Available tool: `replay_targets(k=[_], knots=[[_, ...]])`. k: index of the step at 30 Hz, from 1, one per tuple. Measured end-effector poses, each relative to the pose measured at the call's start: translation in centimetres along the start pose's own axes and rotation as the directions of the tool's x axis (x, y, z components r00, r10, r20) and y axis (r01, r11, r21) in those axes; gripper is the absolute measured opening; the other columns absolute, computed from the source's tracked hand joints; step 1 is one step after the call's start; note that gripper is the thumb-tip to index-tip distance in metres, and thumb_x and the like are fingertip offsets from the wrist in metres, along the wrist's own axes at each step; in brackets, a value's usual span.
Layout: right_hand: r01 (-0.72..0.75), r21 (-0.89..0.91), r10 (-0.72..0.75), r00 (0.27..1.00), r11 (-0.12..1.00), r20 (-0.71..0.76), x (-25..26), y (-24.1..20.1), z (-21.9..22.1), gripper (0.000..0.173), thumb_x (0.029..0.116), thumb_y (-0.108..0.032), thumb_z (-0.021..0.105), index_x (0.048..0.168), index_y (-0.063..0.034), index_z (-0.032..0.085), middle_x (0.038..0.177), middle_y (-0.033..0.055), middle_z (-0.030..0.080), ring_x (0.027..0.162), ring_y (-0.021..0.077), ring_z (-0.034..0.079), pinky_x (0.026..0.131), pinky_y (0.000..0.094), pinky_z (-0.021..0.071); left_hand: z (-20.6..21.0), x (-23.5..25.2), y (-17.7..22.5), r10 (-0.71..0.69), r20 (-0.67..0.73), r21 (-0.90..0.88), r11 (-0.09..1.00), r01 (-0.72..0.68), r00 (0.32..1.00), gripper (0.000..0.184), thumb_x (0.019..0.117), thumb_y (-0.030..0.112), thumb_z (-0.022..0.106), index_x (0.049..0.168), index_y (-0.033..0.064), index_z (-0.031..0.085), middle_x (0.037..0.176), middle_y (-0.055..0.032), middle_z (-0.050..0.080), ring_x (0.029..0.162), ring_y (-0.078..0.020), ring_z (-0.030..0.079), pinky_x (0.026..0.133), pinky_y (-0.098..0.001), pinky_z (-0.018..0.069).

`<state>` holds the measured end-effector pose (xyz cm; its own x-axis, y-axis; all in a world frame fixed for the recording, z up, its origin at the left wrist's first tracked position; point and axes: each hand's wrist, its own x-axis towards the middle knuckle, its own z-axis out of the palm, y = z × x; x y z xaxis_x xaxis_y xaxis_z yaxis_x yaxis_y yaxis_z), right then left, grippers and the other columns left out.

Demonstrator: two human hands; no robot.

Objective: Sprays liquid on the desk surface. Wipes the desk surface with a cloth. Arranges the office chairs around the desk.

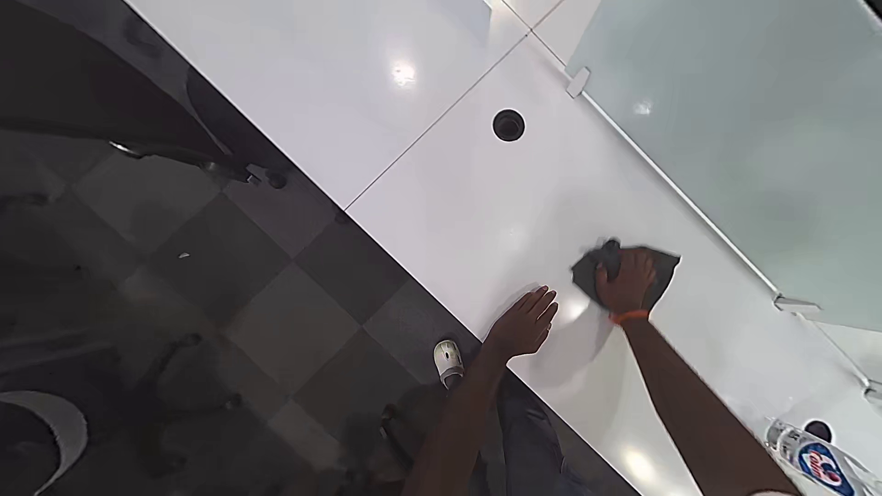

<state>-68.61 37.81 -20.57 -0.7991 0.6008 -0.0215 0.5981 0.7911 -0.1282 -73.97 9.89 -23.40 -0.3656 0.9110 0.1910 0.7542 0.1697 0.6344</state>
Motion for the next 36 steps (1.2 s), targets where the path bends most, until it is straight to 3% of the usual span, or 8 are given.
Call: replay_targets(k=[3, 5, 7, 9, 16, 28, 33, 36], knots=[[0.273, 0.104, -0.279, 0.959, 0.956, 0.045, -11.5, -1.5, 1.1, 0.069, 0.0847, -0.060, 0.054, 0.121, -0.0031, 0.069, 0.132, 0.0307, 0.059, 0.127, 0.0527, 0.052, 0.104, 0.0727, 0.0349, -1.6, -2.2, -0.1, -0.167, -0.204, -0.090, 0.984, 0.152, 0.965, 0.044, 0.1005, 0.021, 0.050, 0.139, 0.0038, 0.060, 0.153, -0.0201, 0.050, 0.147, -0.0361, 0.041, 0.121, -0.0471, 0.0346], [0.459, 0.184, -0.475, 0.879, 0.869, 0.049, -17.5, -3.9, 1.7, 0.061, 0.0851, -0.066, 0.051, 0.120, -0.0191, 0.071, 0.133, 0.0204, 0.061, 0.129, 0.0432, 0.052, 0.108, 0.0691, 0.0341, -2.7, -6.1, 0.0, -0.311, -0.336, -0.139, 0.950, 0.280, 0.889, 0.043, 0.1004, 0.021, 0.049, 0.137, 0.0026, 0.061, 0.150, -0.0228, 0.052, 0.146, -0.0372, 0.043, 0.121, -0.0490, 0.0362], [0.573, 0.195, -0.599, 0.791, 0.796, 0.124, -20.4, -7.3, 2.1, 0.060, 0.0875, -0.068, 0.047, 0.133, -0.0342, 0.065, 0.147, 0.0099, 0.055, 0.142, 0.0339, 0.045, 0.117, 0.0675, 0.0244, -3.8, -11.2, -0.6, -0.425, -0.401, -0.129, 0.903, 0.410, 0.812, 0.044, 0.1019, 0.025, 0.045, 0.136, 0.0019, 0.060, 0.149, -0.0246, 0.052, 0.145, -0.0373, 0.044, 0.119, -0.0494, 0.0385], [0.620, 0.177, -0.645, 0.739, 0.765, 0.198, -20.6, -10.2, 2.5, 0.059, 0.0906, -0.065, 0.046, 0.143, -0.0415, 0.057, 0.157, 0.0036, 0.047, 0.148, 0.0294, 0.038, 0.119, 0.0659, 0.0187, -4.9, -16.6, -1.1, -0.570, -0.366, -0.145, 0.816, 0.560, 0.735, 0.046, 0.1023, 0.025, 0.043, 0.137, 0.0001, 0.060, 0.152, -0.0244, 0.048, 0.148, -0.0380, 0.039, 0.120, -0.0509, 0.0367], [0.719, 0.185, -0.743, 0.640, 0.669, 0.196, -13.9, -18.7, 3.7, 0.047, 0.0959, -0.045, 0.047, 0.141, -0.0394, 0.059, 0.148, 0.0048, 0.056, 0.139, 0.0304, 0.049, 0.114, 0.0620, 0.0317, -5.4, -25.6, -2.2, -0.740, -0.389, -0.129, 0.633, 0.763, 0.548, 0.049, 0.1024, 0.028, 0.038, 0.140, 0.0027, 0.058, 0.158, -0.0221, 0.042, 0.149, -0.0366, 0.037, 0.119, -0.0501, 0.0361], [0.517, 0.235, -0.560, 0.808, 0.823, 0.185, -6.4, -33.8, 5.9, 0.049, 0.0974, -0.035, 0.055, 0.146, -0.0391, 0.054, 0.158, 0.0014, 0.044, 0.149, 0.0279, 0.034, 0.120, 0.0631, 0.0214, -8.7, -19.5, -4.2, -0.608, -0.531, -0.052, 0.718, 0.694, 0.590, 0.048, 0.1036, 0.029, 0.038, 0.136, -0.0003, 0.059, 0.152, -0.0273, 0.045, 0.146, -0.0394, 0.040, 0.119, -0.0526, 0.0358], [0.598, 0.365, -0.687, 0.697, 0.714, 0.204, -8.7, -27.4, 5.0, 0.046, 0.0998, -0.035, 0.049, 0.145, -0.0367, 0.057, 0.159, -0.0017, 0.045, 0.151, 0.0238, 0.034, 0.124, 0.0602, 0.0186, -9.8, -16.0, -4.0, -0.549, -0.529, 0.030, 0.750, 0.661, 0.647, 0.051, 0.1025, 0.031, 0.037, 0.134, -0.0011, 0.060, 0.149, -0.0287, 0.048, 0.144, -0.0400, 0.042, 0.118, -0.0525, 0.0361], [0.540, 0.341, -0.623, 0.751, 0.770, 0.218, -10.7, -20.6, 3.9, 0.048, 0.0997, -0.039, 0.047, 0.147, -0.0354, 0.055, 0.163, -0.0029, 0.041, 0.153, 0.0233, 0.032, 0.124, 0.0595, 0.0191, -9.1, -12.1, -3.4, -0.503, -0.424, 0.073, 0.810, 0.582, 0.753, 0.052, 0.1022, 0.031, 0.035, 0.132, -0.0021, 0.062, 0.147, -0.0282, 0.051, 0.142, -0.0416, 0.045, 0.117, -0.0561, 0.0363]])
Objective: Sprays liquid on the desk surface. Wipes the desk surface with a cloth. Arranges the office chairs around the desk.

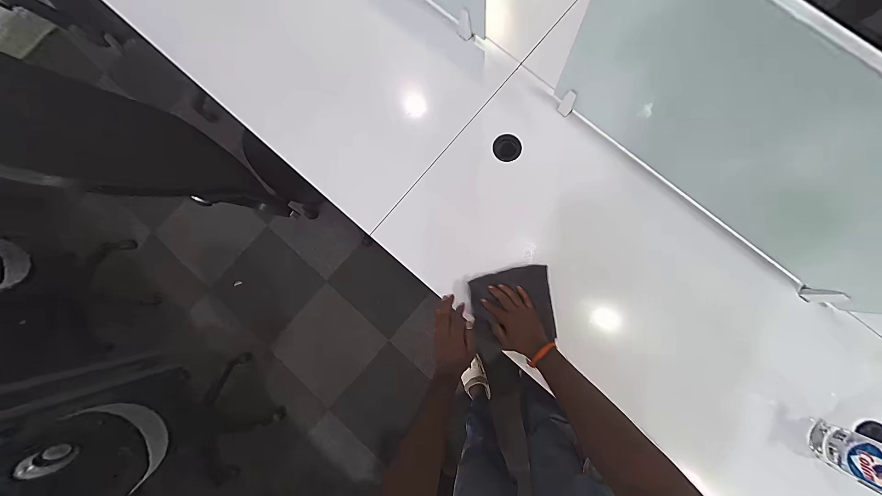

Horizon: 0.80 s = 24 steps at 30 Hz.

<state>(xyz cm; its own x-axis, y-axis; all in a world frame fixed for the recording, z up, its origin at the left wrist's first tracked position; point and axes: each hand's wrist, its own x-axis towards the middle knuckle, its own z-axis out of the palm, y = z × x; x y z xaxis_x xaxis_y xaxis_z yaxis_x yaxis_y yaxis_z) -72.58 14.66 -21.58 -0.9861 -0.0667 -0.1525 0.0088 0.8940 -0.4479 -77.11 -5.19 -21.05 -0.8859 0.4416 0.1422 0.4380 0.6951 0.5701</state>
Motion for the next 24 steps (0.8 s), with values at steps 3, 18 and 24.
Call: replay_targets(k=[3, 18, 24], knots=[[-0.145, -0.086, 0.139, 0.988, 0.986, -0.072, -4.7, 3.3, -0.8, 0.054, 0.0990, -0.049, 0.045, 0.151, -0.0371, 0.050, 0.165, -0.0022, 0.037, 0.154, 0.0244, 0.030, 0.123, 0.0605, 0.0184, 2.4, 2.1, 2.2, 0.201, 0.103, -0.042, 0.979, -0.198, 0.974, 0.046, 0.1025, 0.028, 0.039, 0.134, 0.0036, 0.062, 0.148, -0.0226, 0.053, 0.143, -0.0376, 0.045, 0.118, -0.0548, 0.0354], [-0.560, -0.090, 0.484, 0.777, 0.824, -0.401, 6.3, 9.5, -5.6, 0.048, 0.0884, -0.051, 0.051, 0.113, -0.0173, 0.075, 0.123, 0.0128, 0.069, 0.122, 0.0355, 0.060, 0.107, 0.0605, 0.0387, 5.7, 8.2, 2.6, 0.300, 0.357, 0.144, 0.918, -0.370, 0.885, 0.032, 0.0987, 0.033, 0.048, 0.082, 0.0129, 0.067, 0.090, -0.0085, 0.066, 0.092, -0.0297, 0.065, 0.074, -0.0439, 0.0530], [-0.670, -0.048, 0.588, 0.682, 0.741, -0.435, 12.5, 12.7, -8.0, 0.049, 0.0885, -0.052, 0.052, 0.111, -0.0129, 0.071, 0.123, 0.0156, 0.064, 0.124, 0.0373, 0.055, 0.105, 0.0615, 0.0368, 5.8, 8.2, 2.5, 0.304, 0.340, 0.129, 0.922, -0.365, 0.890, 0.030, 0.0977, 0.033, 0.050, 0.081, 0.0153, 0.067, 0.088, -0.0064, 0.065, 0.089, -0.0274, 0.065, 0.073, -0.0423, 0.0529]])
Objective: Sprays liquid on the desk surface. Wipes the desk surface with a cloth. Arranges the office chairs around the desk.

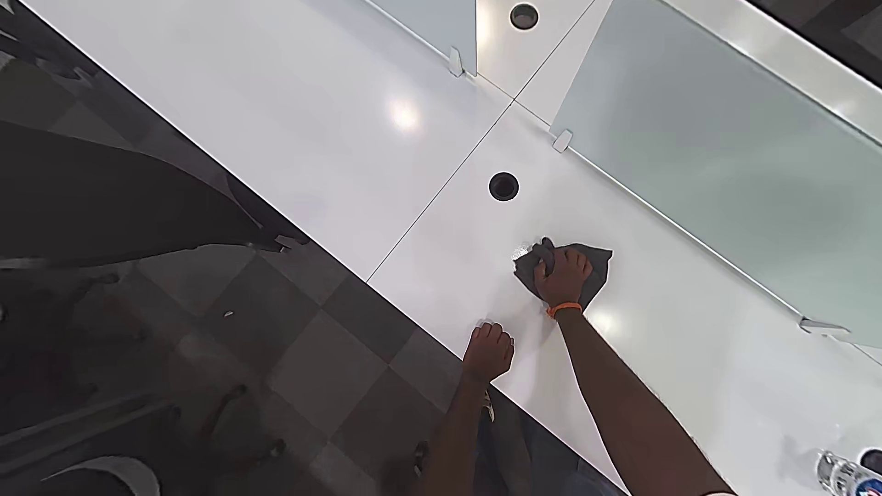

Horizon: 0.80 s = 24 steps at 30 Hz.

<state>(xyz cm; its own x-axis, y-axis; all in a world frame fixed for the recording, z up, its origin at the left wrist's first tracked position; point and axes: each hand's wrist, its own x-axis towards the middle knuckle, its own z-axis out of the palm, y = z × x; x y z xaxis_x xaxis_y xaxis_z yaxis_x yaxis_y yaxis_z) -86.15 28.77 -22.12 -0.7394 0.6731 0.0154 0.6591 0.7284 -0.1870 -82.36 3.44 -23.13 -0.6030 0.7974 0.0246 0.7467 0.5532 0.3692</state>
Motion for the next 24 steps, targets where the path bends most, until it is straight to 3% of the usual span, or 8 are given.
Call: replay_targets(k=[5, 8, 11, 14, 20, 24], knots=[[-0.104, -0.053, 0.103, 0.995, 0.993, -0.014, 4.2, -1.5, 0.1, 0.051, 0.0926, -0.052, 0.047, 0.117, -0.0121, 0.065, 0.128, 0.0168, 0.059, 0.126, 0.0374, 0.052, 0.102, 0.0619, 0.0375, -0.1, 0.0, -0.1, -0.004, -0.014, -0.022, 1.000, 0.004, 1.000, 0.029, 0.0982, 0.033, 0.049, 0.081, 0.0166, 0.065, 0.088, -0.0050, 0.064, 0.089, -0.0261, 0.064, 0.073, -0.0406, 0.0525], [-0.061, -0.037, 0.060, 0.998, 0.997, -0.029, 3.7, -1.1, 0.4, 0.049, 0.0945, -0.052, 0.047, 0.121, -0.0133, 0.064, 0.131, 0.0170, 0.057, 0.127, 0.0379, 0.051, 0.103, 0.0623, 0.0377, -0.1, -0.2, 0.1, -0.010, -0.026, -0.032, 0.999, 0.009, 1.000, 0.029, 0.0983, 0.033, 0.050, 0.081, 0.0156, 0.065, 0.088, -0.0056, 0.064, 0.088, -0.0262, 0.064, 0.074, -0.0412, 0.0529], [0.041, 0.026, -0.041, 0.999, 0.999, -0.010, 2.0, -0.4, 0.4, 0.050, 0.0950, -0.048, 0.048, 0.134, -0.0208, 0.063, 0.143, 0.0138, 0.053, 0.136, 0.0358, 0.046, 0.113, 0.0612, 0.0309, 0.0, 0.1, -0.1, -0.010, -0.028, -0.026, 1.000, 0.009, 1.000, 0.030, 0.0993, 0.033, 0.048, 0.081, 0.0157, 0.065, 0.088, -0.0059, 0.064, 0.089, -0.0264, 0.063, 0.074, -0.0410, 0.0521], [0.152, 0.034, -0.153, 0.987, 0.988, 0.041, -2.3, 1.1, 0.1, 0.057, 0.0967, -0.050, 0.042, 0.147, -0.0277, 0.055, 0.160, 0.0057, 0.043, 0.151, 0.0287, 0.034, 0.122, 0.0593, 0.0209, -0.3, 0.1, 0.0, -0.008, -0.013, -0.027, 1.000, 0.008, 1.000, 0.036, 0.1007, 0.037, 0.045, 0.081, 0.0144, 0.065, 0.089, -0.0073, 0.064, 0.091, -0.0280, 0.064, 0.074, -0.0424, 0.0523], [0.241, 0.039, -0.244, 0.963, 0.970, 0.113, -16.0, 6.6, -1.5, 0.061, 0.0985, -0.051, 0.038, 0.150, -0.0229, 0.054, 0.161, 0.0098, 0.043, 0.151, 0.0328, 0.034, 0.122, 0.0630, 0.0201, -0.6, 0.1, -0.1, -0.002, 0.059, -0.053, 0.999, 0.005, 0.998, 0.044, 0.1027, 0.042, 0.040, 0.086, 0.0118, 0.066, 0.094, -0.0103, 0.066, 0.097, -0.0314, 0.064, 0.079, -0.0463, 0.0519], [0.325, 0.039, -0.326, 0.922, 0.945, 0.209, -26.0, 8.3, -2.6, 0.059, 0.0979, -0.051, 0.037, 0.150, -0.0278, 0.054, 0.162, 0.0089, 0.042, 0.151, 0.0341, 0.034, 0.119, 0.0679, 0.0200, -0.8, 0.2, -0.1, -0.002, 0.077, -0.059, 0.998, 0.007, 0.997, 0.045, 0.1022, 0.043, 0.040, 0.087, 0.0114, 0.067, 0.096, -0.0106, 0.066, 0.098, -0.0317, 0.064, 0.080, -0.0466, 0.0517]])
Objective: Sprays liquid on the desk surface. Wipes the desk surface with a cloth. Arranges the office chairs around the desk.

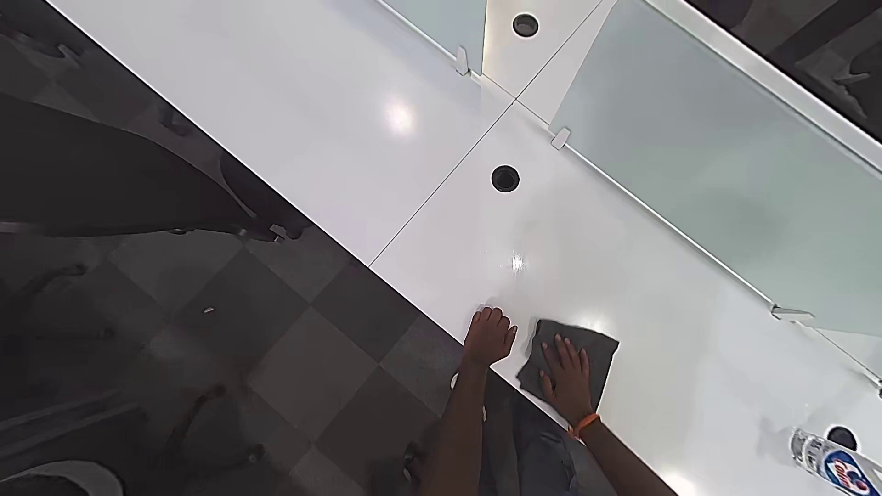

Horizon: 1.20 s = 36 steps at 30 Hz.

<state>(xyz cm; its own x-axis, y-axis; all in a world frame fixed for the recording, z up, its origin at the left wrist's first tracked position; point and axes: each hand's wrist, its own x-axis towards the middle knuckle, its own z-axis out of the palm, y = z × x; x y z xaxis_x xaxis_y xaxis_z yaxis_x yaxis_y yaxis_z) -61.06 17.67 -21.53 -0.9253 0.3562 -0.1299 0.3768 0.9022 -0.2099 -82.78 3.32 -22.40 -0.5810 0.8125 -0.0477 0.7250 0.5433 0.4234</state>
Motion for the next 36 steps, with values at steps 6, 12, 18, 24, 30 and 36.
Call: replay_targets(k=[6, 12, 18, 24, 30, 36], knots=[[0.294, -0.056, -0.276, 0.936, 0.954, 0.217, 1.3, -1.3, -0.8, 0.062, 0.0960, -0.058, 0.040, 0.155, -0.0393, 0.043, 0.168, -0.0003, 0.032, 0.155, 0.0286, 0.028, 0.119, 0.0678, 0.0194, 0.7, -0.1, -0.4, 0.007, -0.083, -0.015, 1.000, -0.008, 0.997, 0.045, 0.1016, 0.043, 0.039, 0.084, 0.0118, 0.065, 0.090, -0.0090, 0.065, 0.093, -0.0297, 0.064, 0.078, -0.0437, 0.0517], [0.465, 0.028, -0.440, 0.815, 0.885, 0.378, 8.7, -1.4, -2.1, 0.066, 0.0947, -0.066, 0.044, 0.154, -0.0375, 0.045, 0.170, -0.0035, 0.025, 0.158, 0.0259, 0.020, 0.121, 0.0665, 0.0140, 1.3, -0.5, -0.5, -0.107, -0.248, -0.168, 0.984, 0.066, 0.963, 0.049, 0.0988, 0.046, 0.043, 0.118, 0.0087, 0.068, 0.125, -0.0189, 0.065, 0.121, -0.0389, 0.061, 0.097, -0.0512, 0.0518], [0.556, 0.135, -0.556, 0.720, 0.820, 0.416, 16.9, -2.0, -2.6, 0.070, 0.0900, -0.064, 0.054, 0.150, -0.0278, 0.051, 0.169, -0.0021, 0.029, 0.159, 0.0252, 0.016, 0.123, 0.0650, 0.0073, 1.9, -0.4, -0.6, -0.106, -0.287, -0.145, 0.987, 0.067, 0.952, 0.061, 0.1009, 0.051, 0.036, 0.145, 0.0124, 0.054, 0.151, -0.0180, 0.051, 0.145, -0.0373, 0.042, 0.115, -0.0562, 0.0362], [0.586, 0.165, -0.603, 0.721, 0.794, 0.341, 23.9, -3.2, -2.9, 0.066, 0.0901, -0.061, 0.055, 0.149, -0.0308, 0.053, 0.169, -0.0042, 0.028, 0.158, 0.0247, 0.019, 0.123, 0.0636, 0.0115, 1.5, 0.0, -0.2, -0.113, -0.217, -0.053, 0.993, 0.104, 0.970, 0.064, 0.0999, 0.050, 0.038, 0.149, 0.0115, 0.051, 0.159, -0.0187, 0.042, 0.150, -0.0352, 0.035, 0.118, -0.0550, 0.0322], [0.420, 0.135, -0.441, 0.858, 0.897, 0.264, 28.0, -5.2, -3.0, 0.047, 0.0892, -0.049, 0.060, 0.133, -0.0320, 0.064, 0.143, 0.0090, 0.058, 0.138, 0.0333, 0.048, 0.115, 0.0623, 0.0295, 1.6, 0.2, -0.2, -0.159, -0.206, -0.006, 0.987, 0.161, 0.966, 0.066, 0.0985, 0.049, 0.042, 0.150, 0.0084, 0.049, 0.159, -0.0183, 0.042, 0.151, -0.0348, 0.034, 0.120, -0.0548, 0.0290], [0.356, 0.159, -0.378, 0.916, 0.921, 0.134, 26.9, -2.6, -2.9, 0.038, 0.0925, -0.048, 0.058, 0.117, -0.0224, 0.072, 0.124, 0.0093, 0.067, 0.123, 0.0308, 0.058, 0.109, 0.0575, 0.0372, 1.6, 0.2, -0.3, -0.149, -0.195, -0.011, 0.989, 0.150, 0.969, 0.063, 0.0991, 0.046, 0.040, 0.148, 0.0074, 0.051, 0.158, -0.0157, 0.045, 0.151, -0.0325, 0.034, 0.121, -0.0549, 0.0292]])
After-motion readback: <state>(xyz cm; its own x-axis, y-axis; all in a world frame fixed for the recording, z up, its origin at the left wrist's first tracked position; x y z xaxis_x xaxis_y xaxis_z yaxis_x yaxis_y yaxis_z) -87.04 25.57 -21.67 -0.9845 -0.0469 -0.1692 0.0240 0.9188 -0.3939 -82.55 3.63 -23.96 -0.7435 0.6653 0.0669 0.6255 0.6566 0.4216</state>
